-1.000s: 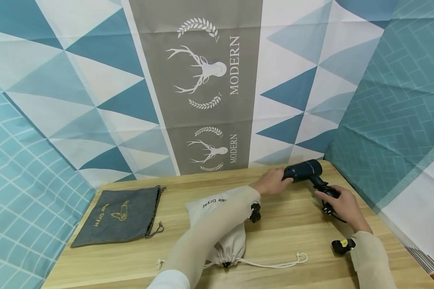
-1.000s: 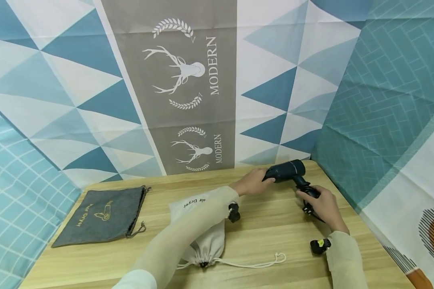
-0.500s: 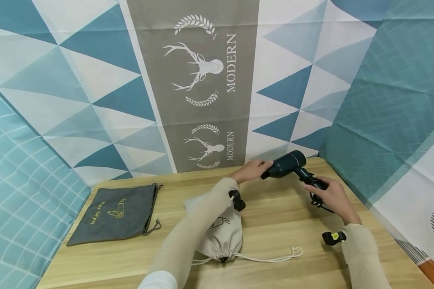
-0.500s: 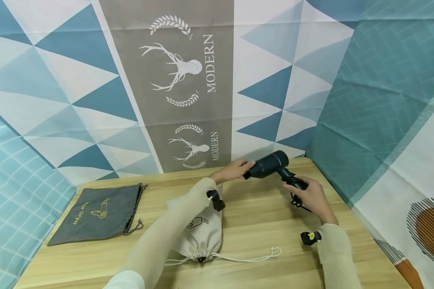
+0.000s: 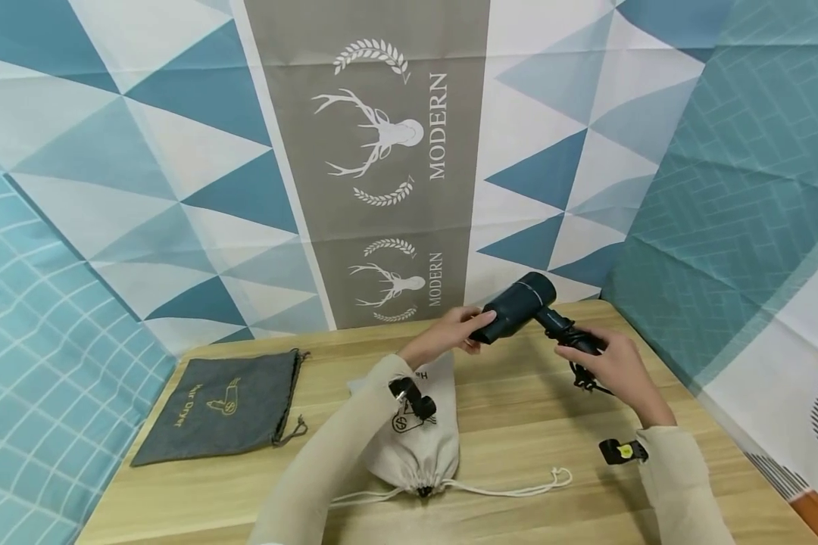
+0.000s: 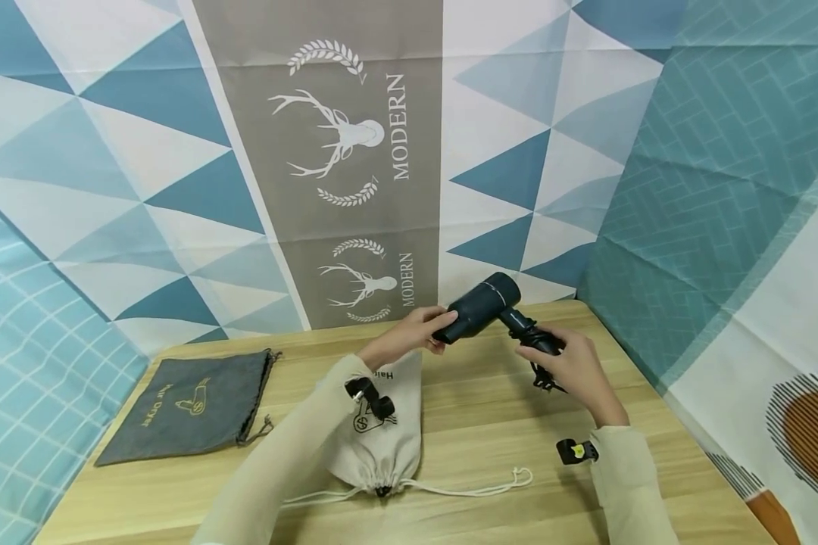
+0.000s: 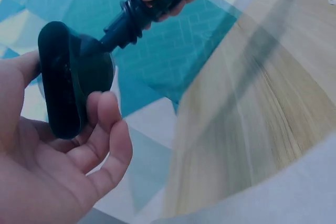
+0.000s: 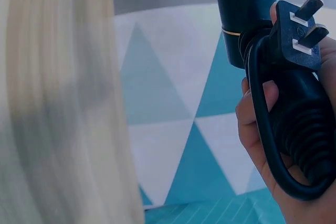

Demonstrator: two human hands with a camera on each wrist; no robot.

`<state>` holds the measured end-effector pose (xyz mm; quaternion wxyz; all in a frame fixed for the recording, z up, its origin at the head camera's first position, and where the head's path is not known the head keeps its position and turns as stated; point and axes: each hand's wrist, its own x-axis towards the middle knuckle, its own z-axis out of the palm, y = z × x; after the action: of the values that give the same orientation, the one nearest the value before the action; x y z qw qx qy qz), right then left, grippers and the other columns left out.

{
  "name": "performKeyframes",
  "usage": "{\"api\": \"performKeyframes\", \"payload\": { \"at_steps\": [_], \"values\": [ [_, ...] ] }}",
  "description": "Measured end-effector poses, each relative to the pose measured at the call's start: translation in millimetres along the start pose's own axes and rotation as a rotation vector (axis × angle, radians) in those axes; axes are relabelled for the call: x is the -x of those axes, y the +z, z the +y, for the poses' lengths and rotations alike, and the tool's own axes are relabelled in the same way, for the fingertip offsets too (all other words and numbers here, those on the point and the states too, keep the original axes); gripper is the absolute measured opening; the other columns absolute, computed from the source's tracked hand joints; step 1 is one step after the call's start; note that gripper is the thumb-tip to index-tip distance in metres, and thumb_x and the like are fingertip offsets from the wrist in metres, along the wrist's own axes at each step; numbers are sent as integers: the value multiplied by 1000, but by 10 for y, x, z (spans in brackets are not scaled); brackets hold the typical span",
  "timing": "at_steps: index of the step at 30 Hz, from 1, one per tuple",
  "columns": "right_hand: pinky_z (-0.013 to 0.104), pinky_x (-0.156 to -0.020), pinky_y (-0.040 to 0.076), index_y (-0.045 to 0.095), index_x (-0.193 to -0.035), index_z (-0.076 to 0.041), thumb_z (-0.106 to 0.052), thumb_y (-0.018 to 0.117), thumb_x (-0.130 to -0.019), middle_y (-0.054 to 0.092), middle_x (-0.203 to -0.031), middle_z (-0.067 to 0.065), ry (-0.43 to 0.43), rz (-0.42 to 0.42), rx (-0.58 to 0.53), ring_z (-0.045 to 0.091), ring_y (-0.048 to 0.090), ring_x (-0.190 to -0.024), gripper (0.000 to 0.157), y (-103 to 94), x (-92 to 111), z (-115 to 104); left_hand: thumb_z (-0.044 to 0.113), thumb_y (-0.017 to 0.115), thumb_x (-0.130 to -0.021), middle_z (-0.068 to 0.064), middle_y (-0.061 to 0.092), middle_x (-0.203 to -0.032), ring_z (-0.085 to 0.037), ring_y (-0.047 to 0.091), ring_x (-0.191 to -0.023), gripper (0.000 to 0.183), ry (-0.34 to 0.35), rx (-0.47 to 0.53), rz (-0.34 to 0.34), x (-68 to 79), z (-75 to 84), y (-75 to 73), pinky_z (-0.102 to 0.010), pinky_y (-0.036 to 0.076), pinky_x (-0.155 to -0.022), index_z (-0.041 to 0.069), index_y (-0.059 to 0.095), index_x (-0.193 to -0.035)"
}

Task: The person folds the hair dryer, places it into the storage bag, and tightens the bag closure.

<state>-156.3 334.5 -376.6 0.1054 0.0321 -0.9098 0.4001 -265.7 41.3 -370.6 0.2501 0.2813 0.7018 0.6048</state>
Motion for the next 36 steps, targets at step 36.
{"api": "performKeyframes", "payload": {
  "at_steps": [36],
  "values": [
    [26,-64,54,69,-122,-14,-35,86,-78,68,-110,-5,-450,-151,-22,8,65,-86,52,504,501,-1180,47,37,-106,-20,44,-142,-29,57,-117,57,55,40,113,1657,296,-196,-42,50,-93,24,21,-157]
  ]
}}
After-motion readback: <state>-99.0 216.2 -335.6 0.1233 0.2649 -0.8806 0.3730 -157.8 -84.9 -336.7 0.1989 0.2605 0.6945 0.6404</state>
